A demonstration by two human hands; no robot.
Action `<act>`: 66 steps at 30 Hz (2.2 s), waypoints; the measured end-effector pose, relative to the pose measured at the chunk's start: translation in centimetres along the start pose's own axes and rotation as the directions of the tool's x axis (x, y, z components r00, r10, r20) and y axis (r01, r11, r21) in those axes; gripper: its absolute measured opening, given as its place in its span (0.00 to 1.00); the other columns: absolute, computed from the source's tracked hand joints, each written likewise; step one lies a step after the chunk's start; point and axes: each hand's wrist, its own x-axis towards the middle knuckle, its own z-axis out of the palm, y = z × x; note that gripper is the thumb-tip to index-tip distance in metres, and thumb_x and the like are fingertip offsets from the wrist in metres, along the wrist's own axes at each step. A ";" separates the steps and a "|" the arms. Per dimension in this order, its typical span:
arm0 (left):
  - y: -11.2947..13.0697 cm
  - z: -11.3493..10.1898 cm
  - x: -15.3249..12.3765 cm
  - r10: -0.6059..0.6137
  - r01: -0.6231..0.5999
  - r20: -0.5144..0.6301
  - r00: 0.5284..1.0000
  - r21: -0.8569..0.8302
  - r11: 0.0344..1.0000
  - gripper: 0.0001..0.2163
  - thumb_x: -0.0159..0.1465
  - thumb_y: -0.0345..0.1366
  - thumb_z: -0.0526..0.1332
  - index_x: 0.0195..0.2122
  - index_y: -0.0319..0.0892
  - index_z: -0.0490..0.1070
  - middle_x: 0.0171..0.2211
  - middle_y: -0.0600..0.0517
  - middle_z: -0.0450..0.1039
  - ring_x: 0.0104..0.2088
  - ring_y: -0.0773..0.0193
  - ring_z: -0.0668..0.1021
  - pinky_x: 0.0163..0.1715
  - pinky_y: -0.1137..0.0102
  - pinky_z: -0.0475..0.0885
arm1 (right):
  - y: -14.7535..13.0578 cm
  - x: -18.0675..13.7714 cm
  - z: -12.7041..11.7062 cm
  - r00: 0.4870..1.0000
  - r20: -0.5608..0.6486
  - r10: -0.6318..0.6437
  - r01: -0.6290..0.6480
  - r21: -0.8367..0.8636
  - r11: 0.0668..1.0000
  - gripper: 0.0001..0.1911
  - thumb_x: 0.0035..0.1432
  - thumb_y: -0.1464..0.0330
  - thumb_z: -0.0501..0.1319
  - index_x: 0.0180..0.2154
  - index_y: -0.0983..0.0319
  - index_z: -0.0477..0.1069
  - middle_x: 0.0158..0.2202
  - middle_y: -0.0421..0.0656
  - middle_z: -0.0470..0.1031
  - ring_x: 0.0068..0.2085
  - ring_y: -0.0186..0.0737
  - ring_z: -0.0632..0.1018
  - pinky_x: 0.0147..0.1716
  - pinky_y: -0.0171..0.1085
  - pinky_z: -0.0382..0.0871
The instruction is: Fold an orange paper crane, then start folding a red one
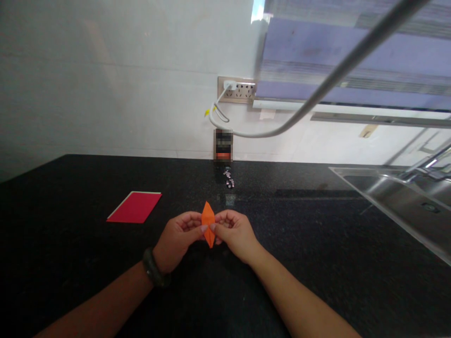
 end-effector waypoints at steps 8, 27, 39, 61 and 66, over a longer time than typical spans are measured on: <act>0.0 0.1 -0.2 0.036 -0.036 0.001 0.999 0.007 0.999 0.07 0.47 0.30 0.65 0.27 0.36 0.71 0.22 0.53 0.75 0.23 0.68 0.75 0.25 0.74 0.70 | 0.1 -0.1 0.2 1.000 -0.012 -0.015 0.015 0.066 0.998 0.08 0.40 0.72 0.66 0.26 0.65 0.69 0.16 0.35 0.70 0.15 0.25 0.68 0.15 0.26 0.62; -0.3 -0.4 0.1 -0.105 0.136 0.149 0.983 -0.218 0.966 0.08 0.52 0.35 0.62 0.32 0.37 0.71 0.26 0.49 0.76 0.27 0.62 0.77 0.31 0.66 0.71 | 0.2 -0.1 -0.7 0.956 0.068 -0.287 0.287 0.001 0.958 0.09 0.44 0.79 0.59 0.23 0.60 0.75 0.25 0.37 0.66 0.20 0.26 0.71 0.19 0.29 0.66; -0.2 -0.2 0.0 0.009 -0.012 0.044 0.999 0.052 0.999 0.09 0.50 0.36 0.64 0.29 0.37 0.75 0.24 0.52 0.76 0.24 0.68 0.75 0.26 0.74 0.69 | -0.1 -0.4 -0.5 0.902 0.122 -0.415 0.433 -0.239 0.869 0.07 0.51 0.74 0.56 0.32 0.60 0.72 0.28 0.41 0.69 0.29 0.32 0.72 0.28 0.33 0.67; 0.0 -0.4 -0.2 0.205 -0.216 0.069 0.976 0.293 0.931 0.08 0.54 0.34 0.60 0.21 0.37 0.72 0.19 0.53 0.71 0.22 0.69 0.71 0.25 0.74 0.66 | 0.1 -1.1 0.4 0.941 0.044 -0.334 0.317 -0.452 0.834 0.07 0.53 0.68 0.57 0.25 0.63 0.66 0.22 0.38 0.65 0.23 0.30 0.66 0.22 0.30 0.62; -0.2 -0.1 -0.1 0.068 -0.078 0.077 0.995 0.146 0.986 0.09 0.53 0.38 0.61 0.28 0.37 0.72 0.23 0.53 0.72 0.25 0.68 0.72 0.27 0.73 0.67 | 0.1 -1.1 0.9 0.945 -0.081 -0.318 0.277 -0.323 0.905 0.08 0.52 0.67 0.58 0.24 0.63 0.65 0.20 0.38 0.66 0.21 0.30 0.67 0.20 0.30 0.62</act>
